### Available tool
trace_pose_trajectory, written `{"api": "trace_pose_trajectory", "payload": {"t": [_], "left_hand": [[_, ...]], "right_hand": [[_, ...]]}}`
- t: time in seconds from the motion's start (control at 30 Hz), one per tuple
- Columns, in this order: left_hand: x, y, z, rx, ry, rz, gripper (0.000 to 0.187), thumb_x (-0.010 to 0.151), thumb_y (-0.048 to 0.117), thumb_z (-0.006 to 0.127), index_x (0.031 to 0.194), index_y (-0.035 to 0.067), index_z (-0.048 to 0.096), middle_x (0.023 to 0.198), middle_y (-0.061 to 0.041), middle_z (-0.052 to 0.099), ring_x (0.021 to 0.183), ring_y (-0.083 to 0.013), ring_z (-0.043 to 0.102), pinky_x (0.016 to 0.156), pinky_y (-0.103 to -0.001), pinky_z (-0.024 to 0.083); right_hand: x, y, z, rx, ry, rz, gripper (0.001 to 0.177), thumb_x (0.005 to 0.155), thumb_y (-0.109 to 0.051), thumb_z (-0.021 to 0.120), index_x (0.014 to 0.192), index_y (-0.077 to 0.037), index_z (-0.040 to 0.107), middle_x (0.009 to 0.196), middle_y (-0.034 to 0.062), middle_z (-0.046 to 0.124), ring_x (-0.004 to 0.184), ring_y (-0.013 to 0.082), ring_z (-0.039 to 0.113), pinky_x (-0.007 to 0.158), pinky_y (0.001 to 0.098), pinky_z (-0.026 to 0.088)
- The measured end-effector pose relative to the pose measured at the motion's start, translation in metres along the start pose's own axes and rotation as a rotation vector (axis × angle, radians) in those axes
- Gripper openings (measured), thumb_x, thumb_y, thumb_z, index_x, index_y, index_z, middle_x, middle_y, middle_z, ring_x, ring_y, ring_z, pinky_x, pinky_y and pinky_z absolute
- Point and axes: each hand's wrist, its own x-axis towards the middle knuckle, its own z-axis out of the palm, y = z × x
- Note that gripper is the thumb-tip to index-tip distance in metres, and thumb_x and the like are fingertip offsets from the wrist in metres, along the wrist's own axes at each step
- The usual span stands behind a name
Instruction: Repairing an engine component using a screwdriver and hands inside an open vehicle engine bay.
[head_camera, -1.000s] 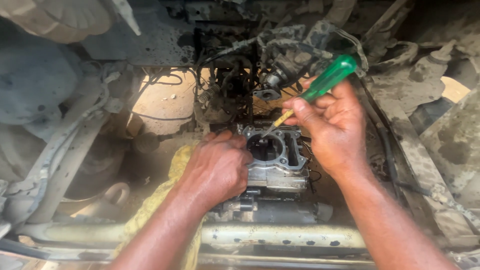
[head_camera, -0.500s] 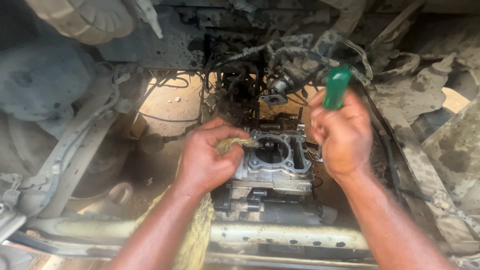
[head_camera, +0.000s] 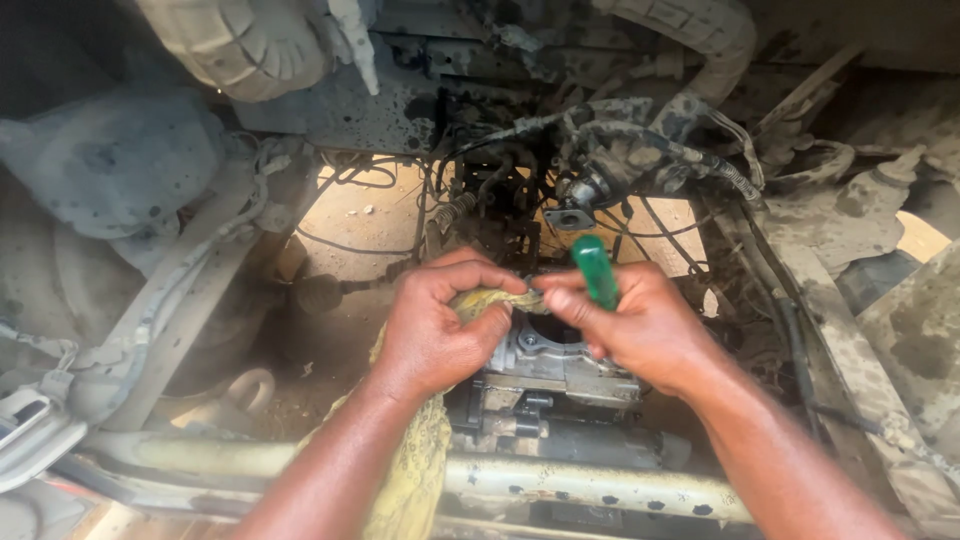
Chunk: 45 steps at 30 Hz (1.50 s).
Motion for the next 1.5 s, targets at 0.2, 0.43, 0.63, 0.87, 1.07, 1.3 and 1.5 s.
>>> {"api": "trace_pose_trajectory", "payload": {"t": [0.2, 0.43, 0.63, 0.87, 1.07, 1.3, 1.5], "left_hand": [[0.0, 0.006, -0.01, 0.03, 0.048, 0.054, 0.022, 0.077, 0.003, 0.069, 0.096, 0.007, 0.079, 0.092, -0.004, 0.075, 0.089, -0.0139, 0.073, 0.082, -0.031, 0.058], [0.004, 0.016, -0.045, 0.187, 0.107, -0.015, 0.03, 0.072, 0.01, 0.071, 0.101, 0.008, 0.081, 0.089, -0.007, 0.076, 0.082, -0.0172, 0.073, 0.075, -0.031, 0.058], [0.004, 0.021, -0.069, 0.391, 0.171, -0.041, 0.022, 0.08, 0.023, 0.081, 0.097, 0.01, 0.082, 0.084, -0.006, 0.075, 0.073, -0.0232, 0.073, 0.066, -0.039, 0.056], [0.004, 0.006, -0.078, 0.947, 0.111, 0.131, 0.01, 0.072, 0.003, 0.067, 0.073, 0.009, 0.074, 0.08, -0.006, 0.07, 0.073, -0.0259, 0.069, 0.064, -0.044, 0.055], [0.004, 0.004, -0.077, 1.015, 0.137, 0.183, 0.015, 0.069, 0.002, 0.067, 0.079, 0.009, 0.075, 0.085, -0.006, 0.07, 0.069, -0.0268, 0.068, 0.064, -0.044, 0.054], [0.004, 0.01, -0.07, 0.991, 0.131, 0.131, 0.013, 0.074, 0.003, 0.068, 0.081, 0.011, 0.077, 0.084, -0.006, 0.07, 0.075, -0.0248, 0.07, 0.066, -0.043, 0.056], [0.003, 0.012, -0.071, 0.694, 0.237, -0.095, 0.016, 0.084, 0.022, 0.074, 0.098, 0.018, 0.082, 0.086, -0.003, 0.072, 0.076, -0.0245, 0.072, 0.068, -0.041, 0.057]], "right_hand": [[0.008, -0.003, 0.013, 0.008, -0.005, -0.066, 0.021, 0.08, -0.019, 0.081, 0.099, -0.011, 0.082, 0.064, 0.0054, 0.071, 0.049, 0.0118, 0.056, 0.045, 0.0338, 0.046], [0.039, -0.035, 0.044, -0.148, 0.076, -0.426, 0.022, 0.092, -0.027, 0.073, 0.085, -0.008, 0.079, 0.068, 0.0037, 0.074, 0.058, 0.0143, 0.067, 0.055, 0.0357, 0.052], [0.067, -0.063, 0.081, -0.243, 0.063, -0.559, 0.038, 0.097, -0.034, 0.067, 0.074, -0.003, 0.072, 0.059, 0.0089, 0.067, 0.053, 0.0197, 0.064, 0.053, 0.039, 0.046], [0.084, -0.062, 0.103, -0.338, -0.002, -0.449, 0.042, 0.095, -0.035, 0.068, 0.067, -0.004, 0.07, 0.054, 0.0106, 0.064, 0.05, 0.0219, 0.061, 0.053, 0.0425, 0.044], [0.088, -0.063, 0.108, -0.284, -0.022, -0.305, 0.045, 0.093, -0.036, 0.071, 0.062, -0.004, 0.069, 0.053, 0.0088, 0.063, 0.049, 0.02, 0.056, 0.052, 0.042, 0.042], [0.09, -0.057, 0.099, -0.171, -0.033, -0.274, 0.04, 0.092, -0.036, 0.073, 0.066, -0.005, 0.071, 0.059, 0.0067, 0.067, 0.054, 0.017, 0.06, 0.055, 0.0383, 0.045], [0.088, -0.054, 0.072, -0.118, -0.059, -0.321, 0.037, 0.097, -0.037, 0.069, 0.081, -0.004, 0.074, 0.067, 0.0045, 0.071, 0.061, 0.0147, 0.063, 0.061, 0.0363, 0.049]]}}
